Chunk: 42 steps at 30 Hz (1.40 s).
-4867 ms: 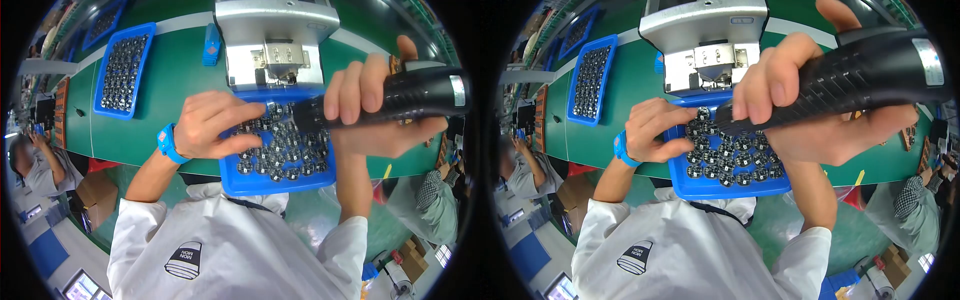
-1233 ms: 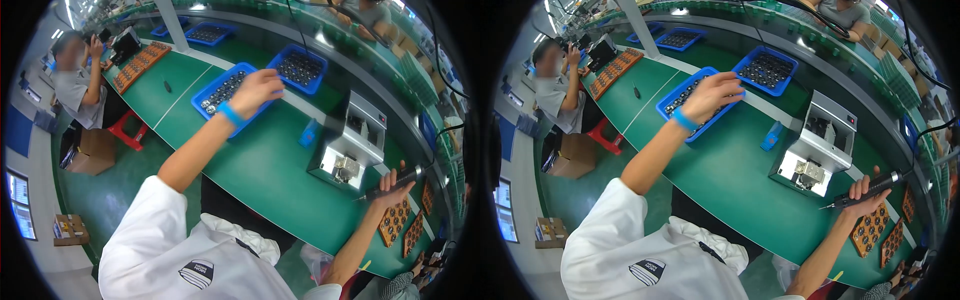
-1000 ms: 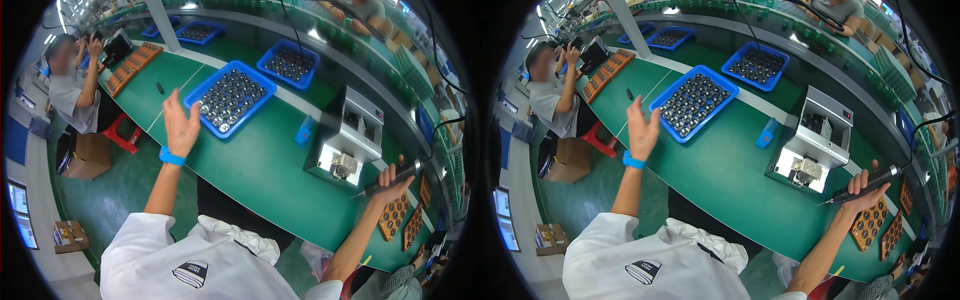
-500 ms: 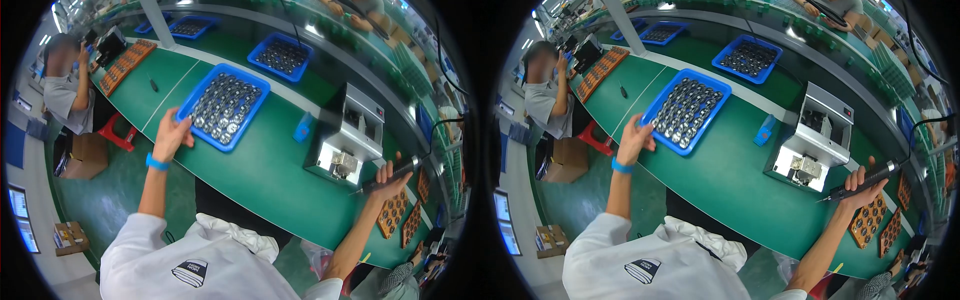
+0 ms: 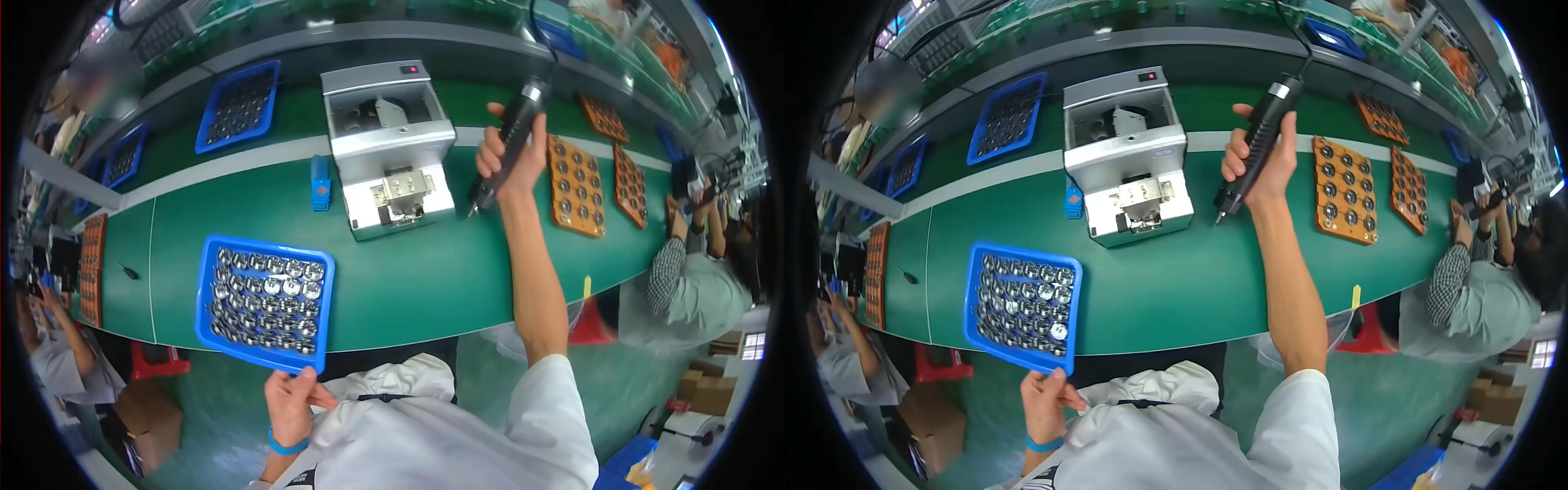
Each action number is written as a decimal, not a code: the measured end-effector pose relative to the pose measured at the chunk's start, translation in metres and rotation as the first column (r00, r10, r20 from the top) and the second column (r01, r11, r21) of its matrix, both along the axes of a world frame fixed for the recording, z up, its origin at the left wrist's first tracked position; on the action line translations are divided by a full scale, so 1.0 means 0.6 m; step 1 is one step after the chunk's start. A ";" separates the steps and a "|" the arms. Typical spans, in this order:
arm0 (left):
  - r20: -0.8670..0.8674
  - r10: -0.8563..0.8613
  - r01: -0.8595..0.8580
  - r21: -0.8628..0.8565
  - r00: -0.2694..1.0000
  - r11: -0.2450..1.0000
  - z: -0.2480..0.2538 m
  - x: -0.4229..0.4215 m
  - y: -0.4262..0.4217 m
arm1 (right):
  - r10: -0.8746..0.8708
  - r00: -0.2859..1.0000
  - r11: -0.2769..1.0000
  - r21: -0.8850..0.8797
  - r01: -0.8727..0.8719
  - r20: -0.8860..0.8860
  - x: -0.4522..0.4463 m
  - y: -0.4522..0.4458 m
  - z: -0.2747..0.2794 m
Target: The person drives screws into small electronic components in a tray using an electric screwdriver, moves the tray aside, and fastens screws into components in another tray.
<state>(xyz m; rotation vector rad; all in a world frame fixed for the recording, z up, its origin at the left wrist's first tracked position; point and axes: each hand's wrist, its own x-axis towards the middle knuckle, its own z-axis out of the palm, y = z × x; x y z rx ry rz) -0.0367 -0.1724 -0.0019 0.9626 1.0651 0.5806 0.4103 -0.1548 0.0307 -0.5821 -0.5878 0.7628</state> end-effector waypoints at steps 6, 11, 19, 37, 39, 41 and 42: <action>0.007 -0.113 0.113 -0.059 0.994 0.992 -0.010 0.032 -0.021 | -0.003 1.000 1.000 -0.030 0.002 -0.023 -0.008 0.004 -0.001; 0.104 -0.260 0.277 -0.232 0.960 0.932 -0.016 0.074 -0.060 | -0.006 1.000 1.000 -0.017 0.006 -0.025 -0.008 0.000 0.001; 0.134 -0.450 0.468 -0.348 0.883 0.813 -0.008 0.163 -0.077 | -0.089 0.996 0.996 0.030 0.090 -0.027 -0.014 -0.012 0.018; 0.377 -0.474 0.578 -0.242 0.796 0.779 -0.046 0.252 -0.136 | -0.059 0.976 0.960 0.281 -0.002 0.209 -0.022 -0.054 0.081; 0.417 -0.604 0.699 -0.115 0.679 0.706 -0.048 0.234 -0.130 | -0.109 0.972 0.961 0.273 0.050 0.207 -0.057 -0.050 0.110; 0.261 -0.820 0.832 0.092 0.510 0.547 -0.004 0.203 -0.094 | -0.058 0.950 0.944 0.327 -0.047 0.307 -0.074 -0.053 0.127; 0.041 -0.950 0.914 0.263 0.310 0.310 0.023 0.182 -0.068 | -0.060 0.952 0.946 0.320 -0.042 0.302 -0.087 -0.051 0.137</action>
